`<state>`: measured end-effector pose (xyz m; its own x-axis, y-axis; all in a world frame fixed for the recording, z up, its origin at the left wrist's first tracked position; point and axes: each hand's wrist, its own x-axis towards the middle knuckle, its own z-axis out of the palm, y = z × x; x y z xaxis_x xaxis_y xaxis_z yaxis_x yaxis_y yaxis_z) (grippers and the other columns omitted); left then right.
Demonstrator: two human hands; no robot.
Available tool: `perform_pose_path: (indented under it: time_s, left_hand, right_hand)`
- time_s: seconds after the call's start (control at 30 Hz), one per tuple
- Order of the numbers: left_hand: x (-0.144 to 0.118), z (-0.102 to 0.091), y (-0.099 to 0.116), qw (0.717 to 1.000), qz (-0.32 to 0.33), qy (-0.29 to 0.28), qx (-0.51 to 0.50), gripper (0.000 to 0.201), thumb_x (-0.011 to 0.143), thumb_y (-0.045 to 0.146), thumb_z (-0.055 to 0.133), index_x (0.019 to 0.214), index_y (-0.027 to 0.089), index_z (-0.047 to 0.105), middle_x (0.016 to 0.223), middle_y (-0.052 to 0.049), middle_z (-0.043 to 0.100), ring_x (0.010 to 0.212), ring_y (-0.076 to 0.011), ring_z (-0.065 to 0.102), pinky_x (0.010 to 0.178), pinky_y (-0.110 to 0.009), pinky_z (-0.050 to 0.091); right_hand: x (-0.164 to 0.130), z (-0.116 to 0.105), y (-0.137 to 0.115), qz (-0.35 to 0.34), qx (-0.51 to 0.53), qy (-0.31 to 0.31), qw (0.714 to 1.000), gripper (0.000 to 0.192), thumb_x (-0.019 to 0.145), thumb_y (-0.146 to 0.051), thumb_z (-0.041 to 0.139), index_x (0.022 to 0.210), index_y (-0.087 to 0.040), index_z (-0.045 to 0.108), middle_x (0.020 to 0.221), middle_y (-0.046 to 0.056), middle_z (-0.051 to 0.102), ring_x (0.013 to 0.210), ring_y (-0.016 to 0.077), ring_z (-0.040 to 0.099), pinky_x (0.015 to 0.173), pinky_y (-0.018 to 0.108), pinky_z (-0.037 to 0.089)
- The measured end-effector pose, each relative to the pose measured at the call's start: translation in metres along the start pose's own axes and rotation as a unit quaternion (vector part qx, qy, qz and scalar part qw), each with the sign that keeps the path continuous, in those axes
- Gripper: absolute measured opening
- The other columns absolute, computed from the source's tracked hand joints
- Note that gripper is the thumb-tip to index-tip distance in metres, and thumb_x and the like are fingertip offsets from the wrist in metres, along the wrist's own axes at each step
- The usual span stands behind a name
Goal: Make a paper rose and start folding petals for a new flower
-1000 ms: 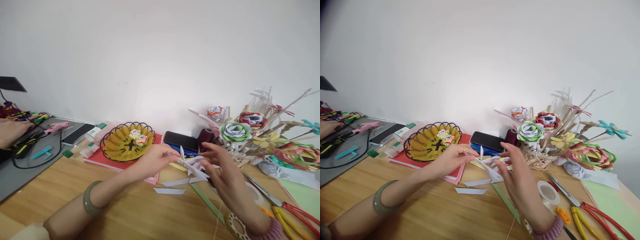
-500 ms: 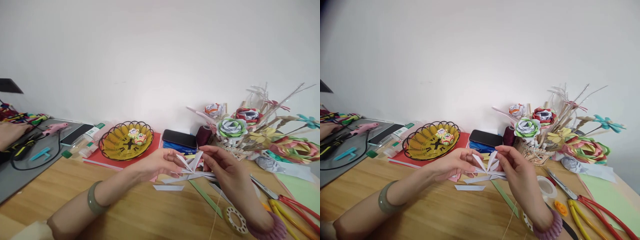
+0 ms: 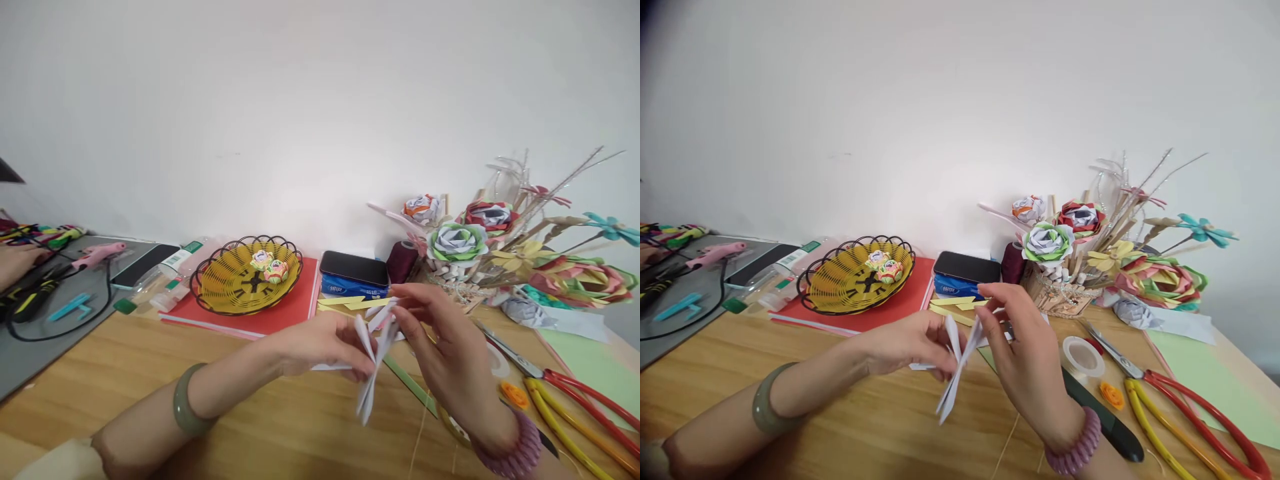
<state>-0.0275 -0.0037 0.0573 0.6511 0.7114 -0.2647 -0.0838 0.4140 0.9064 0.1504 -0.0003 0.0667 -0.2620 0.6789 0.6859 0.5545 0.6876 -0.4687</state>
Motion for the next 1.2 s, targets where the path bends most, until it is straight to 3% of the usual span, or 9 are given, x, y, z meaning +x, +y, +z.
perform_pose_path:
  time_s: [0.07,0.17,0.3,0.5,0.63,0.77,0.9,1.0,1.2]
  left_hand:
    - [0.002,0.001,0.004,0.996,0.042,0.060,-0.055,0.022,0.059,0.014,0.072,0.079,0.012,0.064,0.068,0.000,0.062,0.059,-0.0072,0.056,0.060,-0.020,0.044]
    - [0.002,0.002,0.009,0.985,0.083,0.111,-0.098,0.017,0.061,0.014,0.071,0.076,0.010,0.064,0.070,-0.002,0.064,0.061,-0.0079,0.058,0.062,-0.019,0.045]
    - [0.000,0.002,0.013,0.987,0.084,0.128,-0.051,0.009,0.066,0.014,0.065,0.074,0.011,0.065,0.068,-0.002,0.065,0.063,-0.0100,0.060,0.061,-0.020,0.047]
    - [0.000,-0.003,0.015,0.981,0.095,0.164,0.042,0.007,0.067,0.012,0.062,0.074,0.012,0.062,0.059,0.001,0.062,0.053,-0.0073,0.055,0.052,-0.018,0.044]
    - [0.003,-0.009,0.010,0.976,0.098,0.176,0.087,0.014,0.066,0.018,0.066,0.076,0.011,0.062,0.062,-0.001,0.062,0.055,-0.0088,0.055,0.048,-0.017,0.040]
    - [0.007,-0.013,0.005,0.975,0.101,0.179,0.089,0.021,0.062,0.021,0.070,0.079,0.010,0.063,0.063,-0.003,0.064,0.062,-0.0133,0.060,0.058,-0.023,0.046]
    - [0.007,-0.012,0.006,0.971,0.088,0.201,0.091,0.019,0.059,0.016,0.071,0.075,0.012,0.062,0.064,-0.001,0.064,0.060,-0.0116,0.059,0.060,-0.023,0.047]
    - [0.005,-0.006,0.011,0.976,0.065,0.187,0.090,0.013,0.060,0.010,0.068,0.071,0.012,0.062,0.060,0.002,0.061,0.055,-0.0081,0.056,0.059,-0.021,0.046]
    - [0.005,0.001,0.013,0.978,0.074,0.179,0.073,0.012,0.060,0.003,0.064,0.068,0.012,0.061,0.057,0.005,0.059,0.052,-0.0058,0.053,0.058,-0.019,0.045]
  right_hand:
    - [0.001,-0.002,0.000,-0.078,-0.039,-0.004,0.996,0.024,0.086,-0.025,0.049,0.109,-0.020,0.051,0.102,0.011,0.059,0.089,0.0199,0.059,0.072,0.033,0.052]
    - [0.001,-0.002,-0.001,-0.156,-0.086,-0.090,0.980,0.043,0.082,-0.035,0.055,0.119,-0.017,0.044,0.114,0.015,0.055,0.106,0.0253,0.052,0.083,0.041,0.049]
    - [0.002,0.002,0.000,-0.162,-0.135,-0.170,0.963,0.055,0.078,-0.045,0.057,0.123,-0.016,0.043,0.125,0.016,0.050,0.116,0.0281,0.045,0.089,0.047,0.045]
    - [0.005,0.000,0.004,-0.172,-0.173,-0.208,0.947,0.057,0.079,-0.048,0.053,0.126,-0.017,0.042,0.133,0.013,0.044,0.125,0.0275,0.034,0.094,0.048,0.041]
    - [0.007,-0.001,0.005,-0.174,-0.194,-0.211,0.942,0.053,0.079,-0.044,0.053,0.124,-0.016,0.043,0.131,0.013,0.046,0.123,0.0271,0.036,0.094,0.047,0.041]
    - [0.006,-0.001,0.006,-0.188,-0.213,-0.183,0.941,0.049,0.077,-0.037,0.055,0.118,-0.011,0.048,0.120,0.016,0.052,0.114,0.0283,0.043,0.092,0.046,0.041]
    - [0.006,0.001,0.006,-0.187,-0.225,-0.170,0.941,0.040,0.070,-0.025,0.056,0.108,-0.011,0.053,0.107,0.015,0.054,0.102,0.0283,0.049,0.082,0.044,0.045]
    - [0.005,0.002,0.005,-0.183,-0.238,-0.170,0.939,0.034,0.068,-0.019,0.055,0.100,-0.012,0.057,0.100,0.013,0.057,0.096,0.0279,0.051,0.076,0.041,0.047]
    - [0.003,0.004,-0.001,-0.204,-0.236,-0.136,0.940,0.024,0.074,-0.025,0.055,0.094,-0.012,0.060,0.097,0.010,0.064,0.097,0.0265,0.053,0.088,0.043,0.040]
